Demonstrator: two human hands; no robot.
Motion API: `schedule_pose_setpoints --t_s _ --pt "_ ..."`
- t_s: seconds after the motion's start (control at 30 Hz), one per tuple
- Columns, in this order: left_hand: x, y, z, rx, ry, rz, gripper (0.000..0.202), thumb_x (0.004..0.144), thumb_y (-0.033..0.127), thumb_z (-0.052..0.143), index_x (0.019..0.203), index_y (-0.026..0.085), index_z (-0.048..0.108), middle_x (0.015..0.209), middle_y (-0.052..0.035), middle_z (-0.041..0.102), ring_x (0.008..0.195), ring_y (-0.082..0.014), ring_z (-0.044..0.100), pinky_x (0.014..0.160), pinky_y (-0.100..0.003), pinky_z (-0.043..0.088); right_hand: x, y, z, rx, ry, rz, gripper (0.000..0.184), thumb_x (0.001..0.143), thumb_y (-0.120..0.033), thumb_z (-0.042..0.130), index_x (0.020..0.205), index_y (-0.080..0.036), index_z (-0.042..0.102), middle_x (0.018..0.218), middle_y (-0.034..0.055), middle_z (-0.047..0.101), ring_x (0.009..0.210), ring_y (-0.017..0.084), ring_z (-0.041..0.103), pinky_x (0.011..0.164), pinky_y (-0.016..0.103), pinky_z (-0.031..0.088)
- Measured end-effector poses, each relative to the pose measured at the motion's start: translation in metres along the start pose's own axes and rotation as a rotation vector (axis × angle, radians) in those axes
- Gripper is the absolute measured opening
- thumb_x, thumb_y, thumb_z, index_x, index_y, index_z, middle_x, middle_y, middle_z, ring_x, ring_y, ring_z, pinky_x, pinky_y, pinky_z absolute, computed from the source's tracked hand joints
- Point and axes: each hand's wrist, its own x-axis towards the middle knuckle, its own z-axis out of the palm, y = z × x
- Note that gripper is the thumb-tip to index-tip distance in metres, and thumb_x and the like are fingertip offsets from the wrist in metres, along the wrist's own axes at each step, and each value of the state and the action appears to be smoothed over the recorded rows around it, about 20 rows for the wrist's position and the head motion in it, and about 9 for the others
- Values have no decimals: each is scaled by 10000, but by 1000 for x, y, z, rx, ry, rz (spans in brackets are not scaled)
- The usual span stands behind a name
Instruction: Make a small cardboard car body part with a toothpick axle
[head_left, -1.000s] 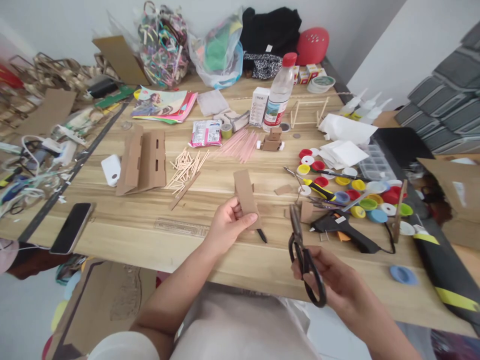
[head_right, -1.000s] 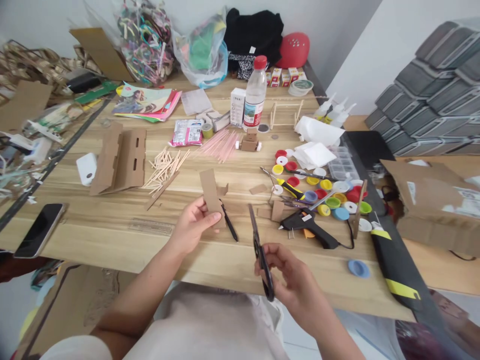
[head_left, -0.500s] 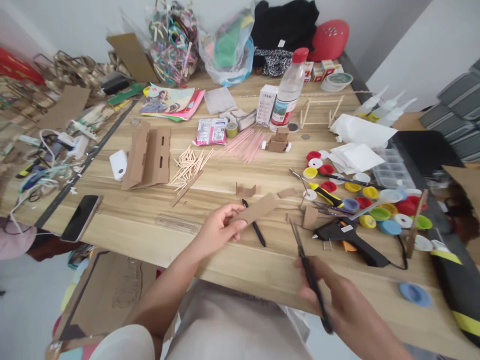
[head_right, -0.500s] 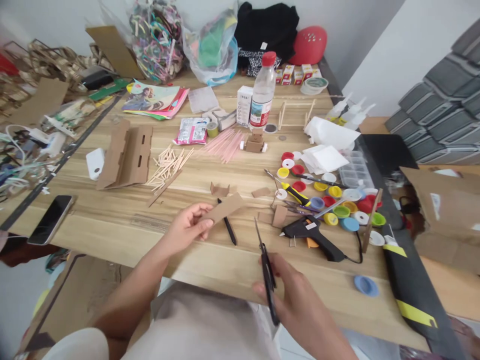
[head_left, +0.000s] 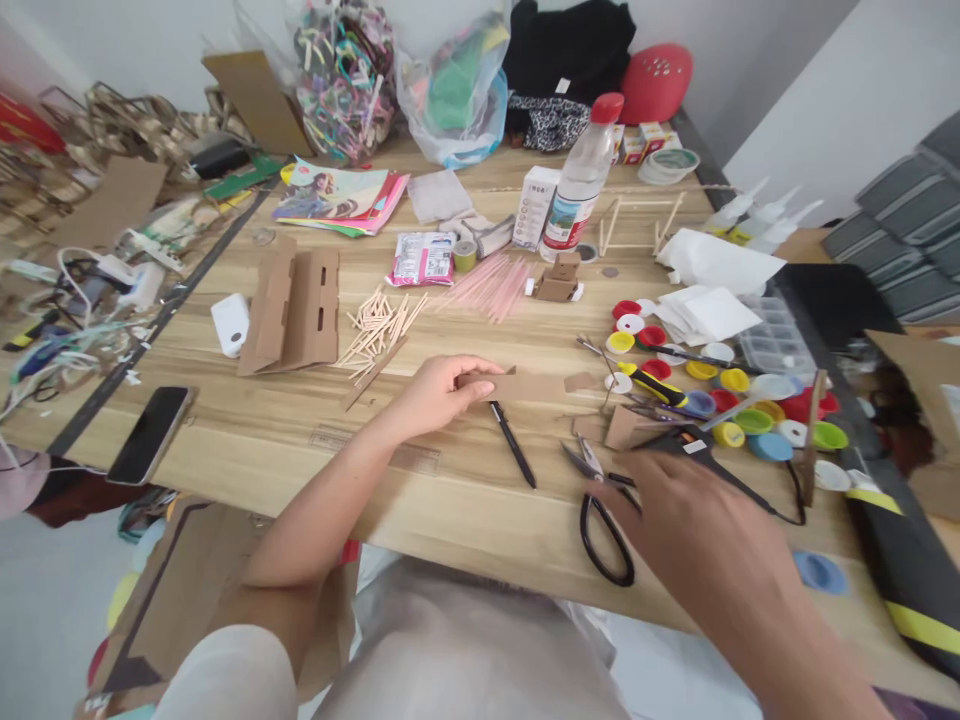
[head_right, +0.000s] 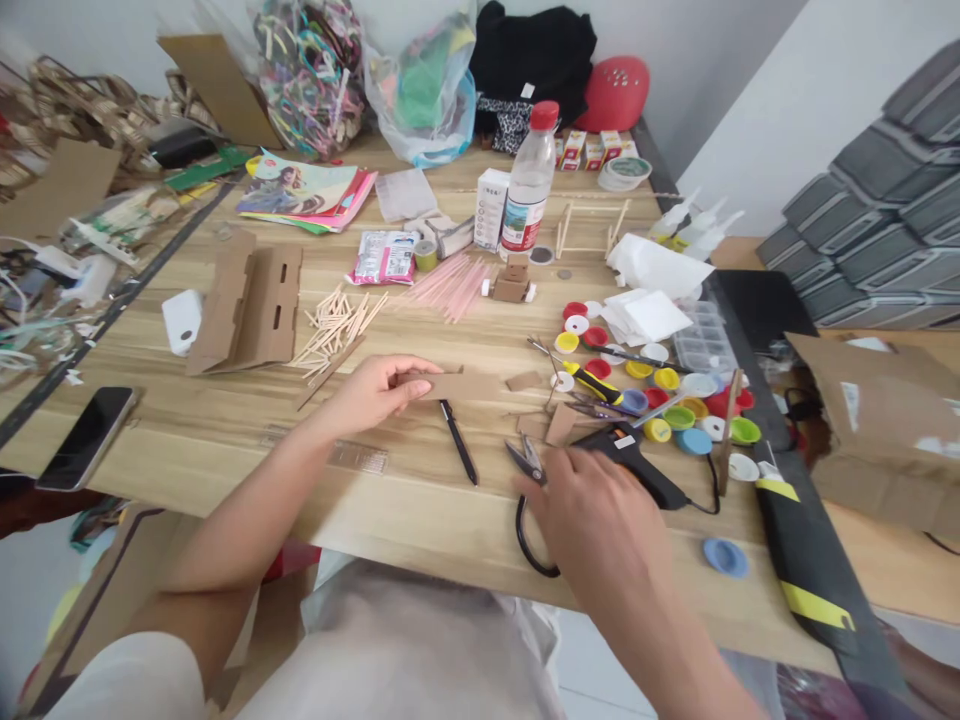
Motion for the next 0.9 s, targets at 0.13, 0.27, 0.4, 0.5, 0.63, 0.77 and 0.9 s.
schedule_pose_setpoints --t_s 0.13,0.27,0.4,0.5,0.63,0.77,0.9 --pt "9 6 7 47 -61 84 214 864 229 683 1028 168 806 974 -48 795 831 -172 675 750 -265 501 56 -14 6 89 234 -220 284 980 -276 597 1257 -233 643 1186 140 777 1087 334 706 876 458 559" --pt "6 3 7 38 -91 111 233 890 260 678 1066 166 798 937 -44 792 817 -180 682 762 -278 513 85 -18 33 251 166 -326 366 905 -116 539 1253 -189 626 1045 119 793 945 294 732 804 406 562" --pt "6 -13 -7 10 -7 88 372 906 352 709 1232 175 733 903 -38 762 786 -168 683 758 -287 543 94 -2 47 420 87 -89 350 834 -104 517 1138 -193 664 961 109 777 841 281 730 718 377 544" --pt "14 -31 -16 141 183 78 488 782 280 843 1246 200 717 1091 -57 768 906 -183 698 870 -328 566 103 10 51 609 -43 155 268 848 -228 615 1105 -197 684 714 19 705 616 224 654 610 335 501" --pt "30 -52 -12 223 199 48 681 644 148 923 1288 188 705 1242 -103 759 1050 -228 707 1011 -410 553 118 7 63 794 -157 278 368 744 -305 771 1095 -209 717 681 -27 697 550 172 595 568 299 476" --pt "36 -60 -2 164 156 54 525 708 186 897 1212 205 754 1158 -89 798 1027 -235 734 994 -423 574 126 -5 72 815 -149 290 295 722 -283 786 1005 -215 743 730 -7 745 610 178 638 617 302 501" --pt "34 -57 2 167 164 54 353 750 185 863 1098 203 802 1050 -80 818 980 -235 752 947 -392 593 129 -11 71 767 -139 260 187 749 -263 770 930 -222 752 794 20 782 653 190 669 661 314 523"
